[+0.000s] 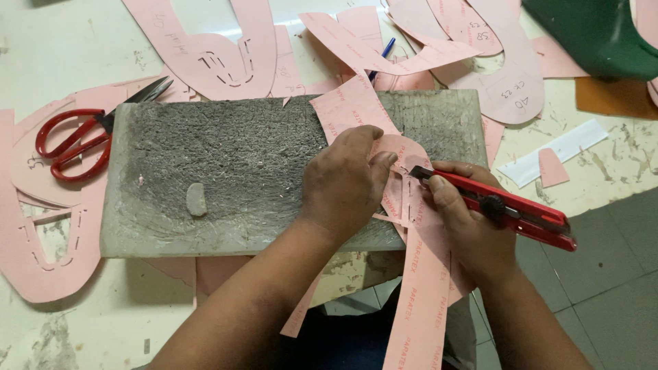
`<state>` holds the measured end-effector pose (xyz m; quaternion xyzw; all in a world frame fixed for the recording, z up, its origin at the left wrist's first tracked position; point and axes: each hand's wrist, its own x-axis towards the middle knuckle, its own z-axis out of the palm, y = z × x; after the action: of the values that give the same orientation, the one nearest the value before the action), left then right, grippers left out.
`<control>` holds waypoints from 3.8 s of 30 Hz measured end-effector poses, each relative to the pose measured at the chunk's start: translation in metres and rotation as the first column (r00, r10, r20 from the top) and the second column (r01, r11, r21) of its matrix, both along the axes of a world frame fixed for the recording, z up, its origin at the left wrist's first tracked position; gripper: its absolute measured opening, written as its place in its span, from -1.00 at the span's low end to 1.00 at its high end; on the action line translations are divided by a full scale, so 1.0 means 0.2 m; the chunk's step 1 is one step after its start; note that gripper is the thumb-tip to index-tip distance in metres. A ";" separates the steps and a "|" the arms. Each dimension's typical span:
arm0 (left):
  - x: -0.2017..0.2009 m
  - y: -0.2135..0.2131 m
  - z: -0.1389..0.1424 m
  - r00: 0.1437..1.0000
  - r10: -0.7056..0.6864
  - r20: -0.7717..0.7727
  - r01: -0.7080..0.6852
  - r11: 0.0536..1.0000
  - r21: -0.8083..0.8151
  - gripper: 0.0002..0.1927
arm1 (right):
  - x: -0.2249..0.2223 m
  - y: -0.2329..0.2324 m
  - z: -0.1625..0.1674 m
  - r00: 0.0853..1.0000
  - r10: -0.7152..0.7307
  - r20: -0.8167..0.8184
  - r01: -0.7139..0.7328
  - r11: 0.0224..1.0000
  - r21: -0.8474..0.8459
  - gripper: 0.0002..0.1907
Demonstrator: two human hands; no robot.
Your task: The person uses a utility knife to cut pink foam pieces on a cutting board. They follow pre-drawn outlines, trim edges, and remove small cutouts to shape the material.
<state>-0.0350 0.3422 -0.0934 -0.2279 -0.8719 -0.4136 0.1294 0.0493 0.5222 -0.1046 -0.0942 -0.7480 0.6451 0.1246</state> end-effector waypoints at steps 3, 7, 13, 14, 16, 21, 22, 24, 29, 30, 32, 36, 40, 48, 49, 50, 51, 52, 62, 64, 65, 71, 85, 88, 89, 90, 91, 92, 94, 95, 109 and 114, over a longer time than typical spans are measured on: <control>0.00 0.01 0.00 1.000 0.012 0.001 -0.012 1.000 -0.022 -0.68 | 0.00 0.00 0.00 0.999 0.018 -0.037 -0.010 0.979 0.201 -0.71; 0.01 0.02 0.01 0.999 0.029 -0.021 -0.030 0.998 -0.047 -0.69 | -0.01 0.00 0.01 0.999 -0.012 0.037 0.009 0.997 0.076 -0.72; 0.01 0.00 0.02 0.999 -0.037 -0.002 0.037 0.999 -0.016 -0.69 | -0.02 -0.01 0.02 1.000 -0.020 0.020 0.022 0.998 -0.064 -0.72; 0.01 0.00 0.02 0.999 -0.032 0.000 0.032 0.999 -0.023 -0.69 | -0.01 -0.01 0.02 1.000 -0.003 0.006 0.003 1.000 -0.028 -0.73; 0.02 0.00 0.02 1.000 -0.022 0.006 0.022 0.999 -0.038 -0.68 | -0.01 0.00 0.03 1.000 0.004 0.025 -0.004 1.000 0.006 -0.74; 0.00 0.00 0.01 0.999 -0.038 0.009 0.039 0.994 -0.102 -0.68 | -0.03 0.05 0.04 0.999 0.033 0.015 -0.033 0.999 0.025 -0.70; -0.01 0.00 0.01 0.999 -0.036 0.018 0.038 0.992 -0.118 -0.68 | -0.03 0.05 0.04 0.999 0.052 0.014 -0.053 0.998 0.026 -0.70; -0.01 0.01 0.00 0.999 -0.039 0.020 0.042 0.991 -0.130 -0.67 | -0.04 0.05 0.04 0.996 0.092 0.013 -0.092 0.995 0.031 -0.70; -0.02 0.01 -0.01 0.999 -0.036 0.005 0.036 0.991 -0.130 -0.67 | -0.04 0.07 0.06 0.995 0.090 0.037 -0.095 0.978 0.186 -0.72; -0.01 0.01 -0.01 0.999 -0.037 -0.002 0.036 0.991 -0.129 -0.67 | -0.04 0.07 0.06 0.994 0.079 0.071 -0.092 0.975 0.204 -0.72; -0.02 0.01 -0.01 0.999 -0.042 -0.008 0.040 0.991 -0.128 -0.68 | -0.06 0.09 0.07 0.992 0.103 0.076 -0.117 0.970 0.214 -0.72; -0.02 0.01 -0.02 0.999 -0.042 -0.011 0.040 0.991 -0.126 -0.68 | -0.07 0.11 0.08 0.986 0.162 0.035 -0.165 0.949 0.268 -0.73; -0.01 0.01 -0.01 0.999 -0.035 -0.013 0.033 0.992 -0.124 -0.66 | -0.05 0.11 0.06 0.971 0.231 -0.066 -0.199 0.928 0.315 -0.74; -0.01 0.01 -0.01 0.999 -0.024 0.039 0.029 0.989 -0.146 -0.67 | -0.05 0.12 0.03 0.964 0.246 -0.100 -0.215 0.945 0.246 -0.76; -0.01 0.01 -0.01 0.999 -0.025 0.035 0.030 0.988 -0.150 -0.67 | -0.05 0.12 0.02 0.967 0.238 -0.090 -0.211 0.947 0.241 -0.76; -0.01 0.01 -0.01 0.999 -0.026 0.031 0.030 0.990 -0.140 -0.67 | -0.05 0.12 0.02 0.970 0.230 -0.077 -0.206 0.950 0.235 -0.76; -0.01 0.01 -0.01 0.999 -0.028 0.031 0.031 0.991 -0.130 -0.67 | -0.05 0.12 0.02 0.973 0.221 -0.062 -0.202 0.952 0.228 -0.76; -0.01 0.01 -0.01 0.999 -0.030 0.026 0.033 0.992 -0.121 -0.67 | -0.05 0.12 0.02 0.969 0.235 -0.074 -0.214 0.951 0.224 -0.75; -0.01 0.01 0.00 0.999 -0.018 0.031 0.021 0.995 -0.095 -0.69 | -0.05 0.13 0.04 0.960 0.266 -0.081 -0.240 0.939 0.248 -0.74; -0.01 0.01 0.00 0.999 -0.019 0.043 0.023 0.995 -0.094 -0.69 | -0.05 0.13 0.04 0.963 0.261 -0.069 -0.239 0.944 0.229 -0.73; -0.01 0.01 0.00 0.999 -0.010 0.052 0.016 0.995 -0.098 -0.69 | -0.05 0.13 0.04 0.967 0.250 -0.057 -0.232 0.949 0.215 -0.73; 0.00 0.02 -0.01 0.997 0.017 0.073 -0.008 0.993 -0.116 -0.69 | -0.03 0.09 0.05 0.971 0.221 -0.089 -0.178 0.923 0.341 -0.76; -0.05 0.04 0.13 0.943 0.019 0.332 0.134 0.893 -0.430 -0.59 | -0.03 0.12 0.06 0.985 0.127 0.117 -0.143 0.980 0.137 -0.72; -0.06 0.03 0.12 0.954 -0.045 0.298 0.131 0.952 -0.277 -0.49 | -0.02 0.10 0.07 0.984 0.113 0.141 -0.118 0.992 0.031 -0.71; -0.05 0.02 0.11 0.962 -0.065 0.264 0.130 0.963 -0.237 -0.51 | 0.00 0.09 0.07 0.987 0.097 0.130 -0.098 0.995 0.001 -0.70; -0.04 0.01 0.10 0.971 -0.083 0.225 0.128 0.972 -0.196 -0.54 | 0.01 0.08 0.07 0.990 0.081 0.115 -0.078 0.997 -0.029 -0.69; -0.03 0.00 0.08 0.977 -0.101 0.186 0.130 0.979 -0.156 -0.57 | 0.02 0.06 0.07 0.993 0.071 0.090 -0.071 0.997 -0.002 -0.68; -0.02 -0.01 0.07 0.976 -0.096 0.195 0.124 0.983 -0.132 -0.58 | 0.03 0.05 0.06 0.996 0.059 0.072 -0.060 0.998 0.025 -0.67; -0.01 -0.01 0.05 0.972 -0.085 0.219 0.106 0.991 -0.084 -0.59 | 0.05 0.03 0.05 0.998 0.058 0.034 -0.059 0.998 0.021 -0.67; -0.01 -0.01 0.04 0.973 -0.083 0.214 0.104 0.990 -0.091 -0.59 | 0.05 0.03 0.05 0.998 0.068 0.005 -0.068 0.998 -0.008 -0.68; 0.00 -0.01 0.01 0.987 -0.081 0.142 0.091 0.994 -0.063 -0.62 | 0.03 0.01 0.04 0.998 0.051 0.035 -0.058 0.971 0.231 -0.71; 0.00 -0.01 0.01 0.987 -0.074 0.141 0.082 0.995 -0.052 -0.61 | 0.02 0.01 0.02 0.999 0.037 0.031 -0.039 0.997 0.065 -0.73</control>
<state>-0.0352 0.3402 -0.0909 -0.2361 -0.8807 -0.4081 0.0454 0.0528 0.5242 -0.1009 -0.0854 -0.7722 0.6210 0.1039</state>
